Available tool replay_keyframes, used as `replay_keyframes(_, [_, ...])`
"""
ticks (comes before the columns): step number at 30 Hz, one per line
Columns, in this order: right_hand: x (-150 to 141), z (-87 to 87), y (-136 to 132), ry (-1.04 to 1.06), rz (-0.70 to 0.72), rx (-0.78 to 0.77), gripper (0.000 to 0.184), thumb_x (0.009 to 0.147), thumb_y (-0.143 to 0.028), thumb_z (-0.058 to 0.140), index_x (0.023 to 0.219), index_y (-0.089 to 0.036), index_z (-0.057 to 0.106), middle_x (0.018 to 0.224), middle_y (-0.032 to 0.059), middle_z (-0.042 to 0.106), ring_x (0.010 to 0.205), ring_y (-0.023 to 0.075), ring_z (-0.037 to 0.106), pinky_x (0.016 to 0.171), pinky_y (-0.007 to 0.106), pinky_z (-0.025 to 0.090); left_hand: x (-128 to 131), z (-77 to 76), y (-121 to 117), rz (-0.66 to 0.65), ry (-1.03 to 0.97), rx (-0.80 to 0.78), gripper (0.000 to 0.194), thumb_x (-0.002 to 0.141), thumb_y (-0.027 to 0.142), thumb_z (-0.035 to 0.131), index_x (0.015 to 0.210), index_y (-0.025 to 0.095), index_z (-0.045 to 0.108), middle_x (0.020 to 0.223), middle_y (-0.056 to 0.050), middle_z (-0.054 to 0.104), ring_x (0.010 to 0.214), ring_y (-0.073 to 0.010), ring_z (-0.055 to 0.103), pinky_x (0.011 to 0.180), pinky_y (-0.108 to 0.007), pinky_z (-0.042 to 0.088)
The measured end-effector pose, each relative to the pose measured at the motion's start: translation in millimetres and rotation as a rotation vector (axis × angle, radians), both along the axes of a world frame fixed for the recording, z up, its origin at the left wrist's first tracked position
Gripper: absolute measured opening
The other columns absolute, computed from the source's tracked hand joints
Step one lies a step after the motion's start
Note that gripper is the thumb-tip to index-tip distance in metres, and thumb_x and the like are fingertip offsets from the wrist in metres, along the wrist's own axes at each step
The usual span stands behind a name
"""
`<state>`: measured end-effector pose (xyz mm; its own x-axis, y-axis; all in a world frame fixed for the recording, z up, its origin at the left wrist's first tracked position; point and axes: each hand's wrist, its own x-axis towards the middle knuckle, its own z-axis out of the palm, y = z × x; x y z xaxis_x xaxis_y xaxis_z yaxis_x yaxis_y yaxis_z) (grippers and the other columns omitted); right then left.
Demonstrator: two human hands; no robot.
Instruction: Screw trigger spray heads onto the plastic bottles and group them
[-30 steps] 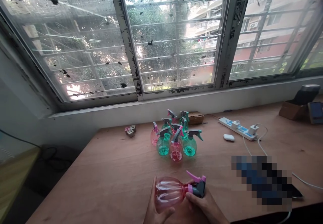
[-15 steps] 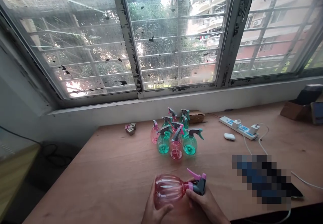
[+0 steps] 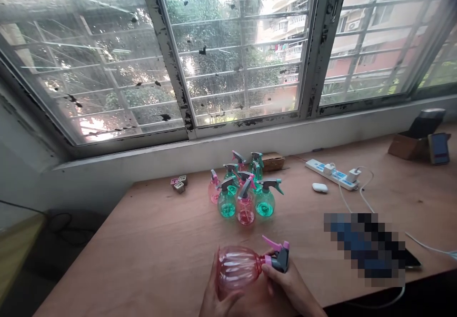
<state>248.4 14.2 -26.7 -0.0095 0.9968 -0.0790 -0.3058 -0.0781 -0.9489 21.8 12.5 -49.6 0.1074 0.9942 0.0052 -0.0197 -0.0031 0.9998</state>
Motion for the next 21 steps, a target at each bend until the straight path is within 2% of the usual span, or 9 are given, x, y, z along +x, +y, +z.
replay_keyframes(4, [-1.2,-2.5,0.1,0.018,0.005,0.007,0.046,0.074,-0.056,0.079,0.092,-0.021,0.055,0.049,-0.0064,0.064,0.038,0.014,0.056,0.044,0.026,0.042,6.1,-2.6,-3.9,0.069,-0.062,0.032,0.116,0.061,0.048,0.088,0.156,0.029,0.022,0.158,-0.011,0.042,0.145,-0.0357,0.039,0.123,-0.048,0.023])
replay_keyframes(7, [-1.9,-4.1,0.2,0.039,0.03,0.01,0.047,0.073,-0.054,0.08,0.094,-0.02,0.055,0.05,-0.0062,0.064,0.037,0.0131,0.056,0.043,0.025,0.042,7.3,-0.1,-4.8,0.061,-0.104,-0.001,0.117,0.059,0.054,0.087,0.154,0.024,0.028,0.155,-0.015,0.046,0.141,-0.0388,0.044,0.12,-0.05,0.03])
replay_keyframes(9, [-1.2,-4.6,0.8,0.054,0.038,0.005,0.047,0.074,-0.054,0.08,0.094,-0.021,0.055,0.051,-0.0061,0.064,0.036,0.0121,0.054,0.04,0.023,0.04,7.3,3.2,-4.3,0.041,-0.11,-0.025,0.115,0.058,0.051,0.088,0.153,0.022,0.03,0.153,-0.016,0.049,0.139,-0.0388,0.046,0.12,-0.05,0.032])
replay_keyframes(12, [1.0,-6.4,2.5,0.055,0.039,0.015,0.044,0.076,-0.054,0.078,0.093,-0.021,0.054,0.052,-0.0064,0.065,0.035,0.0112,0.054,0.039,0.022,0.038,8.6,7.1,-4.3,0.043,-0.069,-0.031,0.112,0.061,0.043,0.089,0.154,0.026,0.028,0.154,-0.012,0.048,0.141,-0.0354,0.045,0.121,-0.047,0.03])
replay_keyframes(15, [2.4,-10.2,4.1,0.054,0.05,0.026,0.043,0.078,-0.053,0.077,0.092,-0.021,0.053,0.05,-0.0073,0.064,0.035,0.0112,0.055,0.04,0.021,0.038,10.7,6.8,-6.1,0.089,0.005,-0.017,0.109,0.066,0.045,0.085,0.155,0.029,0.024,0.155,-0.01,0.047,0.142,-0.0335,0.043,0.122,-0.045,0.028])
replay_keyframes(18, [1.7,-14.2,4.7,0.059,0.049,0.027,0.045,0.076,-0.053,0.079,0.094,-0.021,0.053,0.048,-0.008,0.063,0.035,0.0118,0.056,0.041,0.021,0.038,12.1,3.3,-7.6,0.109,0.049,0.01,0.117,0.061,0.052,0.087,0.156,0.027,0.023,0.152,-0.012,0.05,0.14,-0.0359,0.046,0.122,-0.047,0.027])
replay_keyframes(21, [0.2,-15.7,5.0,0.066,0.042,0.022,0.048,0.073,-0.055,0.08,0.095,-0.021,0.054,0.048,-0.0082,0.063,0.034,0.0119,0.055,0.039,0.022,0.039,14.1,2.3,-7.5,0.124,0.027,-0.018,0.112,0.062,0.055,0.085,0.154,0.02,0.03,0.148,-0.017,0.054,0.136,-0.0385,0.05,0.119,-0.05,0.033])
